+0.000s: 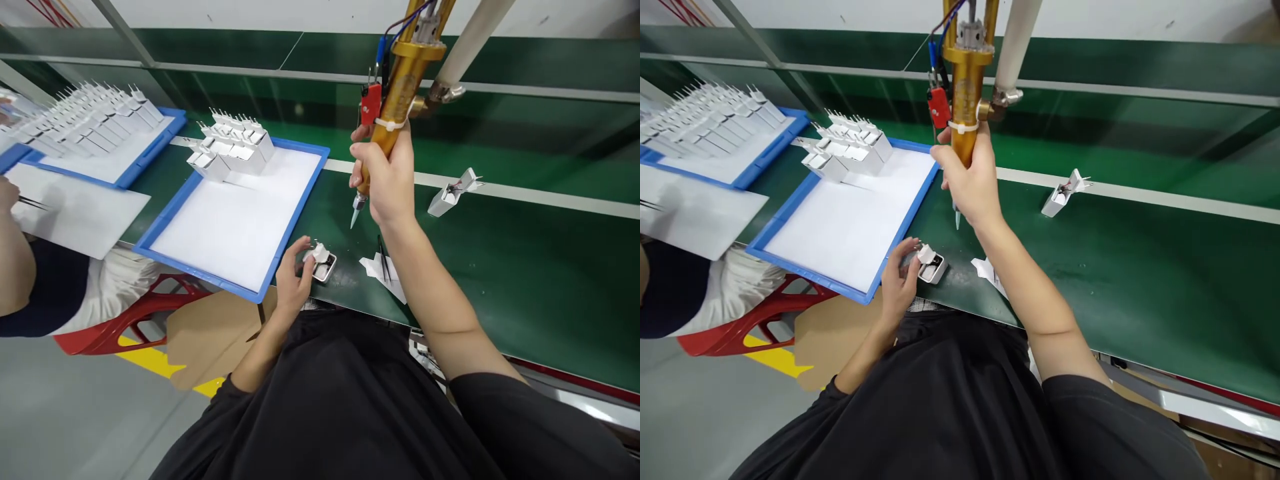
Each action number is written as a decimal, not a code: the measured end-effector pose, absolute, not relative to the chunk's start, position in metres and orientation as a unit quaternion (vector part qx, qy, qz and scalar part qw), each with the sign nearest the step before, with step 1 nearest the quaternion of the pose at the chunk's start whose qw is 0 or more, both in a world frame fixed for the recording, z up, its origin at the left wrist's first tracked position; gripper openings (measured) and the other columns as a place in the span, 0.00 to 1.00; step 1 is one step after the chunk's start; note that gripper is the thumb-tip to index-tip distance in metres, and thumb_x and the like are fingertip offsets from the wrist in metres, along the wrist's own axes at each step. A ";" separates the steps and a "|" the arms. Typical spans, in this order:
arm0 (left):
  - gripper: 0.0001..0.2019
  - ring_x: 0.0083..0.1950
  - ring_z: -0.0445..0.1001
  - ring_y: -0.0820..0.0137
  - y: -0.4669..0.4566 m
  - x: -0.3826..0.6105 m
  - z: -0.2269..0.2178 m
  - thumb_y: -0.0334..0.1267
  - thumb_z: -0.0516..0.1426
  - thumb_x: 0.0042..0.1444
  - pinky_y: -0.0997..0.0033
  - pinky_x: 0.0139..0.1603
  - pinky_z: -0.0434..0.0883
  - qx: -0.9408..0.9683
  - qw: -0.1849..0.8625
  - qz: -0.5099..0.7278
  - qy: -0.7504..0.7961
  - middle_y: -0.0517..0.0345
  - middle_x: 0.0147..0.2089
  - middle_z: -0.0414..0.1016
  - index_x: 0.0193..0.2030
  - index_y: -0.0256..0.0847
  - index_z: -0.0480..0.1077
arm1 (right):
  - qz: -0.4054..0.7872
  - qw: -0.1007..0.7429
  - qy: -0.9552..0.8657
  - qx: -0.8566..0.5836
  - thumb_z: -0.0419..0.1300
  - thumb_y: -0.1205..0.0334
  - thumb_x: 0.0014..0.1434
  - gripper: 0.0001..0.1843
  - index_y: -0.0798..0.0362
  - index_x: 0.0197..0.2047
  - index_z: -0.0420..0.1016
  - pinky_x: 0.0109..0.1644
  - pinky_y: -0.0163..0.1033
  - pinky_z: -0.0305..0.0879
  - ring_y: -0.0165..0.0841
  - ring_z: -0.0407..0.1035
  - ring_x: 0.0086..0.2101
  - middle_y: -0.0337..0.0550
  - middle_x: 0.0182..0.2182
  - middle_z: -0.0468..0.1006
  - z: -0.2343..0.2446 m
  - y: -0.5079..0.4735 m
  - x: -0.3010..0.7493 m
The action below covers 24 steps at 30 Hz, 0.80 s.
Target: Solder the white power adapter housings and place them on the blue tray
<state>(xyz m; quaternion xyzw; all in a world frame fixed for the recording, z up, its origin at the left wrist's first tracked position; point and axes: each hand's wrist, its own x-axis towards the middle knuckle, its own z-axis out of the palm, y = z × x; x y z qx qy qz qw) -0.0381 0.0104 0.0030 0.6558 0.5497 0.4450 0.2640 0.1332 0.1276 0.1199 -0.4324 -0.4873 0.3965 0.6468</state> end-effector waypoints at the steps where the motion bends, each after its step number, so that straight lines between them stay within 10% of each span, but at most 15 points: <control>1: 0.16 0.57 0.73 0.65 0.007 -0.040 -0.002 0.43 0.49 0.67 0.62 0.54 0.74 0.668 0.230 0.439 0.556 0.47 0.58 0.72 0.59 0.45 0.64 | 0.385 0.646 -0.505 -0.424 0.55 0.68 0.58 0.12 0.47 0.43 0.57 0.22 0.27 0.57 0.12 0.59 0.19 0.35 0.42 0.74 0.119 0.121 0.129; 8: 0.24 0.59 0.71 0.52 0.004 -0.030 -0.013 0.50 0.63 0.52 0.51 0.59 0.68 0.745 0.173 0.293 0.573 0.44 0.54 0.75 0.53 0.41 0.69 | 0.364 0.650 -0.558 -0.365 0.61 0.56 0.58 0.18 0.45 0.46 0.55 0.25 0.29 0.60 0.16 0.59 0.22 0.34 0.40 0.69 0.124 0.074 0.101; 15: 0.22 0.41 0.79 0.62 0.007 -0.033 0.019 0.46 0.60 0.56 0.66 0.39 0.72 0.693 0.270 0.299 0.598 0.57 0.41 0.79 0.55 0.45 0.65 | 0.334 0.603 -0.597 -0.411 0.61 0.48 0.56 0.23 0.46 0.48 0.56 0.30 0.32 0.66 0.22 0.69 0.27 0.37 0.36 0.72 0.121 0.056 0.093; 24: 0.20 0.40 0.78 0.66 0.003 -0.040 0.039 0.43 0.63 0.53 0.67 0.43 0.74 0.714 0.217 0.346 0.568 0.56 0.42 0.79 0.52 0.45 0.69 | 0.320 0.595 -0.605 -0.421 0.59 0.49 0.57 0.21 0.47 0.47 0.55 0.31 0.35 0.65 0.22 0.67 0.26 0.36 0.32 0.71 0.120 0.056 0.094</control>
